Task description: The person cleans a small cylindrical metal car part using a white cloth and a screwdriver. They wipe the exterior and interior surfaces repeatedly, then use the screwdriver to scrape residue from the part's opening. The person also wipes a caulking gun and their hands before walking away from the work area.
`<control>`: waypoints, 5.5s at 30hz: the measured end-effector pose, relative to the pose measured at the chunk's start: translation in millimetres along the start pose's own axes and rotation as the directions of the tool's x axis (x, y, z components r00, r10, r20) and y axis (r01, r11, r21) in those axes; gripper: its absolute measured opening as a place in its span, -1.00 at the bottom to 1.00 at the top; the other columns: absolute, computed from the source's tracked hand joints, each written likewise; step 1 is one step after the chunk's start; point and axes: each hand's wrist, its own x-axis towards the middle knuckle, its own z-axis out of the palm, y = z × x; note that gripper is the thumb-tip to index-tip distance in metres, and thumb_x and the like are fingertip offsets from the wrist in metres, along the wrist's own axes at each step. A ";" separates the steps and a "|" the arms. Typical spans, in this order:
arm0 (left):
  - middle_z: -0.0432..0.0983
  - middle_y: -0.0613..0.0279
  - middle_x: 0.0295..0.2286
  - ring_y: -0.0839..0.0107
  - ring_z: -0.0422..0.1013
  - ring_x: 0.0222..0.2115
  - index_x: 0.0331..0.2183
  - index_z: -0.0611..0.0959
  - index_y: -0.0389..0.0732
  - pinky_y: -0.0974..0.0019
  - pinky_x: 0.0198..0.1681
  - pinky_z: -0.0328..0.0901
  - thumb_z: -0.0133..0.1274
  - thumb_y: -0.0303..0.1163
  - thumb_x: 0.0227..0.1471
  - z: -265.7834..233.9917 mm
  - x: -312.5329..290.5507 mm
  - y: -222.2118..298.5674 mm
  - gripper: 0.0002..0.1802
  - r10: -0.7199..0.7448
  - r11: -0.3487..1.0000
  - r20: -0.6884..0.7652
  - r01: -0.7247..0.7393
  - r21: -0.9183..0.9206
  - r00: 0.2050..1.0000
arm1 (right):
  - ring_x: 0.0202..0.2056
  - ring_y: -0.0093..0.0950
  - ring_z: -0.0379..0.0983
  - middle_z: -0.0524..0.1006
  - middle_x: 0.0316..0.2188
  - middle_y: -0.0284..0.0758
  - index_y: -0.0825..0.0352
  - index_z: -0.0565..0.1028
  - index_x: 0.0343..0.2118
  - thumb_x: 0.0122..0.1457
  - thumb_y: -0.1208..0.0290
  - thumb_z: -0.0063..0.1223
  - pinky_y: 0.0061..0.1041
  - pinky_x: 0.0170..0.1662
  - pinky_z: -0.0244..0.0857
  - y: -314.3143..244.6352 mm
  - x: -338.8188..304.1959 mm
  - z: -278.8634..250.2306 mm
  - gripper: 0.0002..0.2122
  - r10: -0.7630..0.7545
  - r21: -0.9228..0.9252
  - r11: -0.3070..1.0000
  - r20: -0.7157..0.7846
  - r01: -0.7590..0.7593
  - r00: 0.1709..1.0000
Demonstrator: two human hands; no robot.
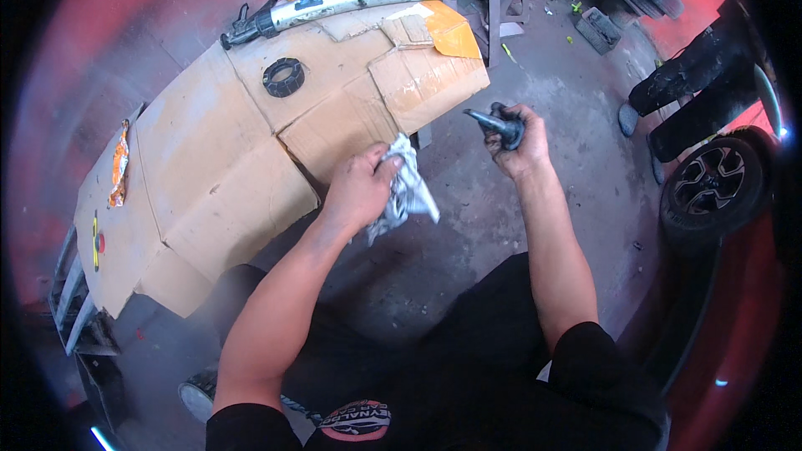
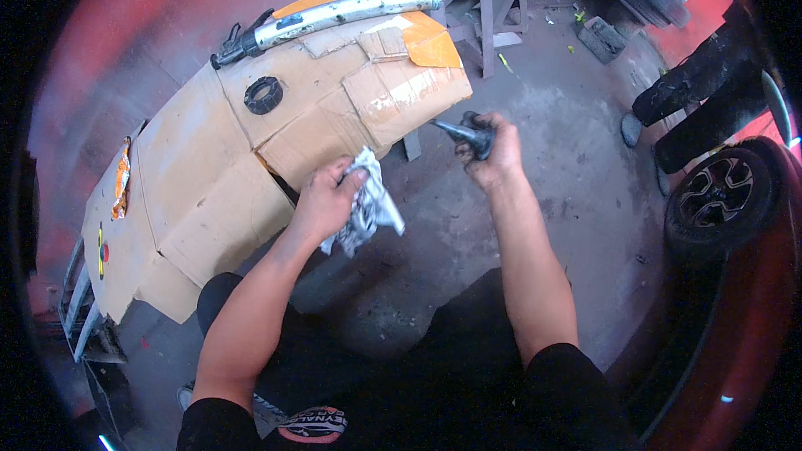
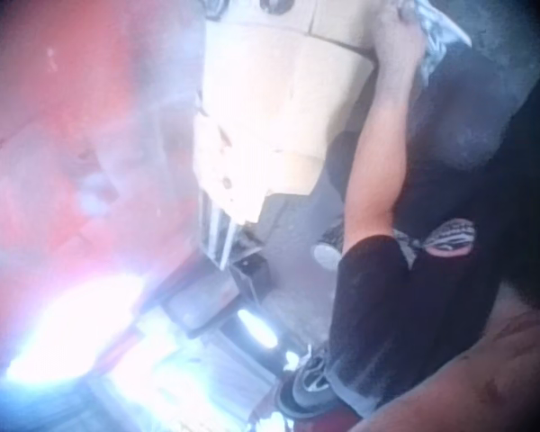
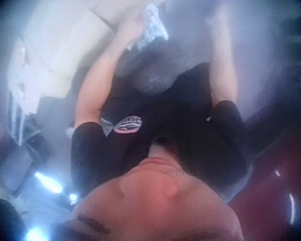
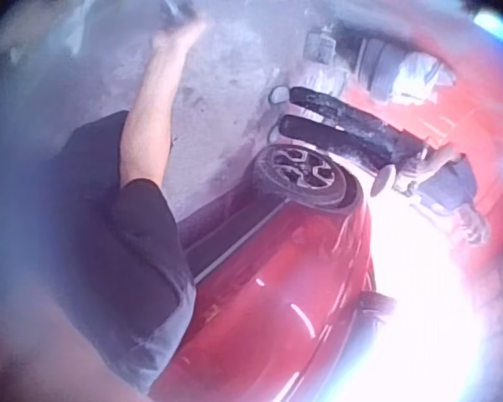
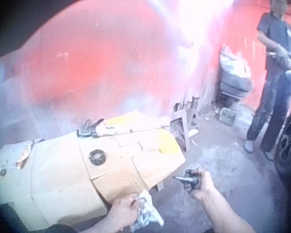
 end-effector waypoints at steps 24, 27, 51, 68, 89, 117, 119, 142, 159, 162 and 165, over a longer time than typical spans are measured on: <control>0.63 0.03 -0.33 0.28 0.54 -0.30 -0.20 0.66 -0.31 0.27 -0.16 0.34 0.12 -0.38 0.08 11.4 11.9 -12.4 -0.74 -0.018 0.999 -0.129 0.012 -0.042 0.992 | -0.58 -0.40 0.33 0.42 -0.57 -0.27 0.35 0.40 -0.37 -0.02 0.40 -0.06 -0.52 -0.63 0.18 9.9 -32.5 19.9 -0.84 -0.085 0.123 0.992 0.488 0.027 0.869; 0.64 0.03 -0.30 0.27 0.55 -0.28 -0.18 0.66 -0.30 0.29 -0.14 0.35 0.14 -0.37 0.07 28.5 11.5 -15.7 -0.72 -0.038 0.998 -0.051 0.035 -0.055 0.998 | -0.55 -0.36 0.34 0.40 -0.57 -0.28 0.35 0.43 -0.35 0.02 0.34 -0.07 -0.44 -0.59 0.25 7.2 -25.2 8.7 -0.80 -0.107 0.212 0.975 0.698 -0.061 0.708; 0.55 -0.20 -0.20 -0.10 0.46 -0.13 -0.01 0.50 -0.30 0.02 -0.02 0.32 0.07 -0.10 0.10 114.5 -24.5 -100.5 -0.46 -0.103 0.919 0.435 -0.082 0.386 0.895 | -0.44 -0.32 0.39 0.48 -0.48 -0.22 0.38 0.44 -0.25 0.28 0.12 -0.26 -0.38 -0.33 0.33 30.7 -23.4 30.8 -0.63 0.110 0.169 0.977 0.125 -0.131 0.986; 0.63 0.07 -0.30 0.38 0.52 -0.27 -0.18 0.64 -0.34 0.31 -0.14 0.36 0.14 -0.30 0.09 55.9 24.5 -14.8 -0.67 0.104 0.983 -0.063 -0.113 -0.148 0.993 | -0.42 -0.37 0.40 0.53 -0.38 -0.20 0.34 0.48 -0.17 0.19 0.11 -0.03 -0.42 -0.36 0.30 26.6 -34.9 41.7 -0.65 0.017 0.029 0.999 0.117 -0.020 0.993; 0.58 0.20 -0.38 0.47 0.49 -0.38 -0.28 0.64 -0.33 0.40 -0.29 0.38 0.07 -0.34 0.11 -10.6 33.9 14.3 -0.76 -0.182 0.665 0.161 0.242 -0.706 0.970 | -0.08 -0.04 0.50 0.50 -0.11 -0.04 0.47 0.36 -0.04 0.35 0.16 -0.32 -0.18 0.03 0.40 63.8 -67.3 73.8 -0.58 0.296 -0.143 0.955 0.398 -0.260 0.869; 0.61 0.01 -0.24 0.26 0.53 -0.18 -0.19 0.64 -0.33 0.28 -0.06 0.34 0.15 -0.28 0.02 -32.9 29.6 -2.1 -0.64 -0.025 0.989 -0.193 -0.004 -0.148 0.981 | -0.09 -0.05 0.49 0.48 -0.16 -0.03 0.48 0.33 -0.08 0.38 0.15 -0.37 -0.01 0.05 0.37 65.9 -55.9 73.5 -0.59 0.200 -0.091 0.980 0.415 -0.179 0.888; 0.62 0.11 -0.27 0.37 0.52 -0.24 -0.20 0.64 -0.33 0.33 -0.08 0.34 0.13 -0.33 0.05 -27.4 28.1 -15.6 -0.69 -0.075 0.995 -0.214 0.059 -0.080 0.974 | -0.09 -0.06 0.48 0.49 -0.17 -0.04 0.48 0.34 -0.09 0.38 0.16 -0.36 -0.02 0.05 0.37 64.9 -55.0 71.9 -0.60 0.177 -0.080 0.984 0.383 -0.158 0.907; 0.59 0.09 -0.15 0.14 0.50 -0.08 -0.19 0.69 -0.15 0.09 -0.05 0.39 0.07 -0.33 0.01 114.1 -23.1 -170.0 -0.71 -0.583 0.555 0.449 -0.072 0.829 0.678 | -0.13 -0.44 0.52 0.60 -0.27 -0.31 0.27 0.52 -0.22 0.22 0.20 0.08 -0.30 -0.01 0.34 -5.3 -27.1 16.3 -0.77 -0.326 -0.190 0.924 0.061 0.331 0.943; 0.57 -0.18 -0.30 0.01 0.52 -0.20 -0.15 0.52 -0.31 0.04 -0.10 0.40 0.10 -0.43 -0.11 84.3 -44.2 -113.6 -0.60 -0.309 0.698 0.368 -0.054 0.714 0.877 | -0.27 -0.36 0.55 0.62 -0.29 -0.12 0.43 0.61 -0.21 0.00 0.13 0.25 -0.37 -0.11 0.38 219.5 111.2 -103.8 -0.57 0.246 -0.998 -0.019 0.045 0.052 0.968; 0.56 -0.21 -0.29 0.02 0.51 -0.19 -0.17 0.50 -0.35 0.03 -0.12 0.40 0.11 -0.45 -0.14 44.3 -54.1 -79.5 -0.60 -0.282 0.680 0.343 -0.066 0.731 0.896 | -0.26 -0.35 0.55 0.62 -0.27 -0.13 0.42 0.59 -0.17 0.00 0.16 0.25 -0.38 -0.10 0.38 246.6 124.1 -104.8 -0.57 0.267 -0.990 -0.128 0.026 0.062 0.963; 0.54 -0.25 -0.26 0.01 0.50 -0.17 -0.20 0.50 -0.40 0.04 -0.11 0.40 0.10 -0.48 -0.14 -1.4 -60.3 -63.5 -0.62 -0.357 0.668 0.363 -0.037 0.743 0.861 | -0.26 -0.36 0.55 0.62 -0.25 -0.13 0.42 0.58 -0.14 -0.01 0.20 0.26 -0.41 -0.10 0.39 235.0 125.3 -87.0 -0.57 0.264 -0.999 -0.026 -0.049 -0.043 0.963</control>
